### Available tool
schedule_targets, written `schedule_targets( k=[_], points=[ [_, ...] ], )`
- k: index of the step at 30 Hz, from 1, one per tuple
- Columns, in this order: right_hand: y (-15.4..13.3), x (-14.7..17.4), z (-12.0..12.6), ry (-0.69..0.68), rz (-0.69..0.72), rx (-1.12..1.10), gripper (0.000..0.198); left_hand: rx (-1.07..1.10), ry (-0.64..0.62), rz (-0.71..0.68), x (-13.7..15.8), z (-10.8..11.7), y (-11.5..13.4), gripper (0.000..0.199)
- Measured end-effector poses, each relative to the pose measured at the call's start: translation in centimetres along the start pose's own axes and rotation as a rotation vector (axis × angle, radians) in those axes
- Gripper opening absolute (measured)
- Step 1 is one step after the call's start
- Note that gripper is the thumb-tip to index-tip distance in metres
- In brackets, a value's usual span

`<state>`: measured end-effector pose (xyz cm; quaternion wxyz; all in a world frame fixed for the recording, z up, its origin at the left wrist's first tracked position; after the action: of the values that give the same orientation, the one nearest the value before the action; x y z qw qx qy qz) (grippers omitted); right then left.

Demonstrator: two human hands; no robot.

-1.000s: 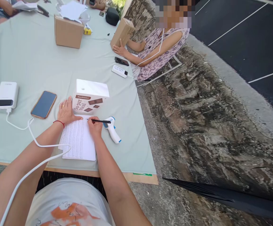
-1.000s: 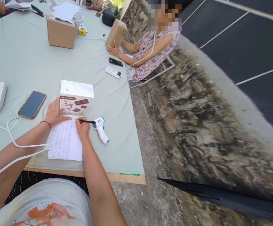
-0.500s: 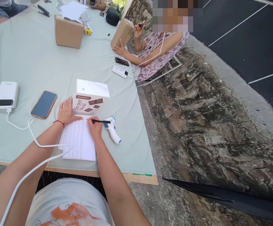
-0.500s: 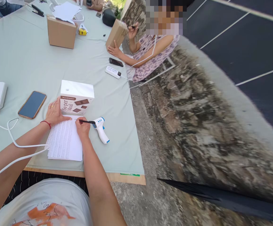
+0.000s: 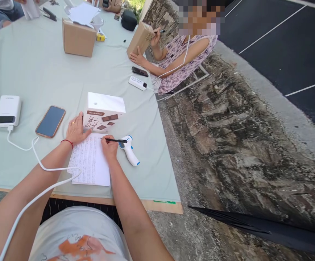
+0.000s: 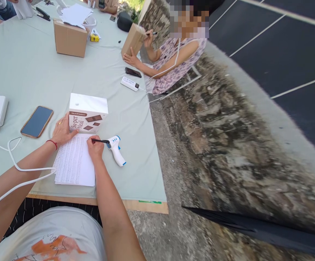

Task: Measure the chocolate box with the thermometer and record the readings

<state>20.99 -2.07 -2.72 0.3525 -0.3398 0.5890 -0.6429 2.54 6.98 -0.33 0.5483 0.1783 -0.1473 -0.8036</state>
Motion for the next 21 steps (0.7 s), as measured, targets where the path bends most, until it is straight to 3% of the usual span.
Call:
schedule_targets(
  k=[5,9,14,18,21],
  points=[
    [0.1,0.0,0.2,0.033,0.021,-0.029,0.012,0.005,-0.030,0.014,-0.3,-0.1,-0.5,0.105],
    [-0.9,0.4,0.9,0.045,0.184,0.008,0.021,0.061,0.005,0.030,-0.4,0.1,-0.8,0.100],
    [-2.5,1.7,1.8,-0.091,0.372,0.458,0.026,0.082,0.004,0.074,-0.1,1.0,-0.7,0.099],
    [-2.2,3.4,1.9,-0.220,0.293,0.841,0.030,0.104,0.069,0.137,0.0,1.7,-0.8,0.086],
    [-1.6,4.7,1.9,-0.283,0.217,0.943,0.026,0.106,0.083,0.152,0.0,1.8,-1.0,0.075]
  ],
)
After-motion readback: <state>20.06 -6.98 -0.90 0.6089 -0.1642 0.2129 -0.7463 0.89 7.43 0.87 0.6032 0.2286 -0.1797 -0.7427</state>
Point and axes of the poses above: each hand's wrist, its own x-axis away from the middle knuckle, its own z-axis out of the back of the hand, y = z × x, the point moved 4 cm from there along -x, towards the middle knuckle, and after that the axes turned 10 degrees about -x, right-handed, at the moved point
